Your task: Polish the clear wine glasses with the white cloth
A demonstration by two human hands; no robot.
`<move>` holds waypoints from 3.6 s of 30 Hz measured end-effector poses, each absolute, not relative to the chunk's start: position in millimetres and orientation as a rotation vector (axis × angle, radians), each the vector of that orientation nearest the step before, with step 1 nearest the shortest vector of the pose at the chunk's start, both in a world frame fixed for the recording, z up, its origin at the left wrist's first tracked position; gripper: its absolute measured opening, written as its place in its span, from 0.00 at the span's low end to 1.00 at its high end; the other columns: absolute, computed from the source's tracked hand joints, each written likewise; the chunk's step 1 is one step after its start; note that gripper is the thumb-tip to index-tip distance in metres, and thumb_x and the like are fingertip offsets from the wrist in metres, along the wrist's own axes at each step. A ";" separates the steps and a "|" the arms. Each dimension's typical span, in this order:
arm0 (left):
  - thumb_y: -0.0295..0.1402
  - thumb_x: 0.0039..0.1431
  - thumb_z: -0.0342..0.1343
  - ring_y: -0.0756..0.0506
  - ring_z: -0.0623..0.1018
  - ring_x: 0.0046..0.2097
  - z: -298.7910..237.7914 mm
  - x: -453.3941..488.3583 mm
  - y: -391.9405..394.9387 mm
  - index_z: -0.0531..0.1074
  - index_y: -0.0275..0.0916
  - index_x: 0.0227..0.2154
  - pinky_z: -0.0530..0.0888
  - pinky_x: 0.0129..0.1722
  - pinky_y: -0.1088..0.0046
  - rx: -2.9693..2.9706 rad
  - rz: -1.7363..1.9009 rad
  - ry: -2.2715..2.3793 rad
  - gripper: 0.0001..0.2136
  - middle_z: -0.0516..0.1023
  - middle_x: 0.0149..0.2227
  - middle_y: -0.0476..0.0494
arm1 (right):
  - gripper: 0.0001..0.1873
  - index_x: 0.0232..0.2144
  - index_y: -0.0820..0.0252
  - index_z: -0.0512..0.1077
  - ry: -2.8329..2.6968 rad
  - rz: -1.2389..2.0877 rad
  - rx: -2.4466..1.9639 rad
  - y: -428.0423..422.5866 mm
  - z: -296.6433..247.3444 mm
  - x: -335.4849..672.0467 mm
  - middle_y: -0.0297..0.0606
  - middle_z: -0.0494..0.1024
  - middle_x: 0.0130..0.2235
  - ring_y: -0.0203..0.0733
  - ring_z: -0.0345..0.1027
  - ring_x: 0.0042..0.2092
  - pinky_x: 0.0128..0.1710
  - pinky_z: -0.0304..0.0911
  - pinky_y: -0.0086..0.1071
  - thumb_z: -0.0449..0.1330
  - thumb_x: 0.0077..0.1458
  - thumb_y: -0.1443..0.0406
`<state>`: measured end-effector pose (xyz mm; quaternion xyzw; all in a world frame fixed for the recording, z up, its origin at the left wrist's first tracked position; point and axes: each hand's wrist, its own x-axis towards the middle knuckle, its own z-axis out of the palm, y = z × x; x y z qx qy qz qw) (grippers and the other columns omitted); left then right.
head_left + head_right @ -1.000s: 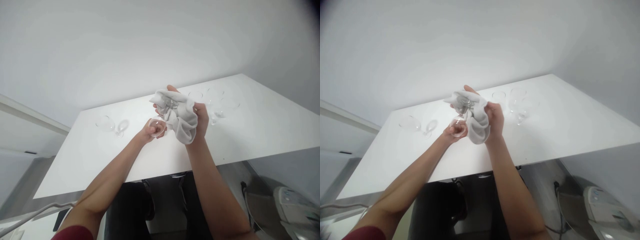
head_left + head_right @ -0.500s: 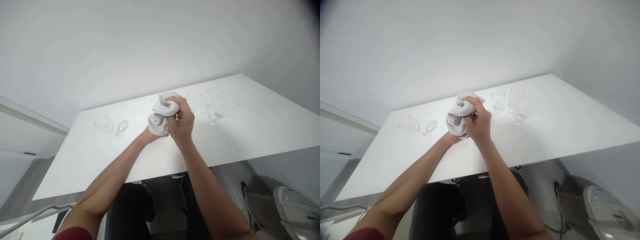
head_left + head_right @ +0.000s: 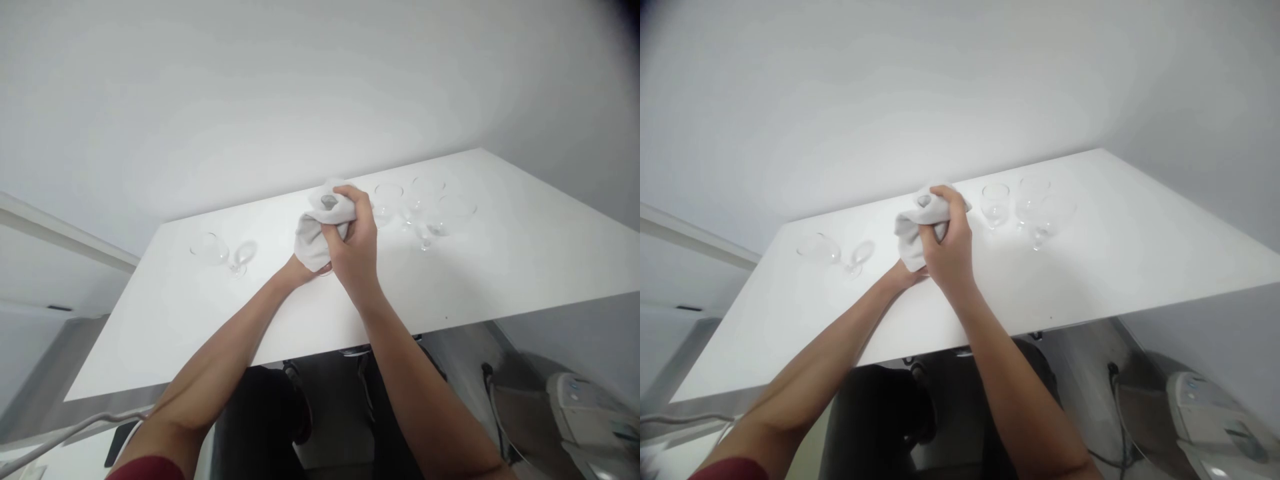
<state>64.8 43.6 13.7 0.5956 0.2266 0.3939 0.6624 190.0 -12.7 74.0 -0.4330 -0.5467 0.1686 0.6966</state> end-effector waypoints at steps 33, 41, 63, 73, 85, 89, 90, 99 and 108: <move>0.55 0.38 0.76 0.51 0.66 0.23 3.7 63.0 38.3 0.73 0.39 0.23 0.67 0.26 0.70 1.243 0.740 0.483 0.25 0.67 0.19 0.51 | 0.23 0.58 0.49 0.70 -1.093 0.286 -0.996 -14.0 74.9 191.5 0.41 0.74 0.62 0.51 0.64 0.68 0.68 0.62 0.55 0.52 0.63 0.70; 0.48 0.37 0.79 0.50 0.71 0.28 -4.7 55.6 36.1 0.78 0.41 0.30 0.70 0.30 0.71 1.186 0.882 0.561 0.22 0.74 0.25 0.52 | 0.13 0.53 0.53 0.70 -1.182 0.694 -1.017 -7.6 67.1 183.8 0.44 0.80 0.53 0.48 0.75 0.55 0.56 0.72 0.45 0.56 0.69 0.60; 0.61 0.52 0.65 0.58 0.57 0.16 15.6 60.3 52.4 0.75 0.37 0.27 0.55 0.16 0.79 0.805 1.229 0.501 0.27 0.70 0.20 0.54 | 0.28 0.47 0.54 0.75 -1.355 0.390 -1.003 -12.7 71.7 199.4 0.40 0.80 0.50 0.45 0.77 0.48 0.46 0.73 0.40 0.52 0.45 0.78; 0.70 0.53 0.52 0.56 0.53 0.12 12.2 53.8 51.7 0.76 0.35 0.26 0.54 0.17 0.75 1.088 0.692 0.452 0.36 0.65 0.13 0.52 | 0.34 0.57 0.53 0.76 -1.708 0.261 -1.230 -8.9 70.0 235.3 0.34 0.80 0.36 0.40 0.70 0.31 0.31 0.65 0.34 0.55 0.47 0.74; 0.76 0.54 0.31 0.46 0.67 0.13 1.4 42.5 57.4 0.78 0.32 0.33 0.54 0.13 0.71 1.109 0.307 0.254 0.49 0.77 0.21 0.35 | 0.27 0.55 0.51 0.79 -1.848 0.423 -1.572 -25.1 88.3 240.0 0.37 0.85 0.44 0.42 0.74 0.38 0.36 0.64 0.33 0.56 0.55 0.71; 0.79 0.44 0.19 0.45 0.67 0.13 0.6 42.0 58.7 0.79 0.34 0.31 0.54 0.12 0.70 1.121 0.330 0.266 0.57 0.77 0.21 0.33 | 0.21 0.48 0.51 0.82 -1.812 0.419 -1.598 -19.8 86.0 233.3 0.35 0.84 0.40 0.39 0.71 0.34 0.33 0.60 0.32 0.56 0.57 0.70; 0.80 0.41 0.17 0.46 0.66 0.13 1.5 42.2 58.4 0.80 0.33 0.31 0.54 0.12 0.69 1.130 0.314 0.243 0.59 0.77 0.21 0.32 | 0.20 0.47 0.51 0.81 -1.816 0.405 -1.609 -20.2 86.2 232.5 0.35 0.83 0.38 0.39 0.69 0.33 0.32 0.58 0.31 0.56 0.58 0.70; 0.69 0.61 0.18 0.50 0.60 0.12 8.4 45.0 53.7 0.81 0.31 0.22 0.55 0.15 0.70 1.232 0.523 0.243 0.53 0.71 0.13 0.34 | 0.13 0.24 0.60 0.69 -1.952 0.592 -1.719 -26.2 82.8 233.9 0.35 0.71 0.25 0.34 0.55 0.26 0.26 0.48 0.32 0.59 0.60 0.63; 0.69 0.64 0.30 0.50 0.63 0.15 16.5 53.2 48.0 0.81 0.28 0.30 0.55 0.17 0.72 1.255 0.456 0.342 0.48 0.75 0.18 0.35 | 0.07 0.26 0.58 0.73 -1.577 0.774 -2.051 -17.0 78.2 261.2 0.37 0.76 0.28 0.39 0.67 0.29 0.26 0.55 0.31 0.62 0.53 0.62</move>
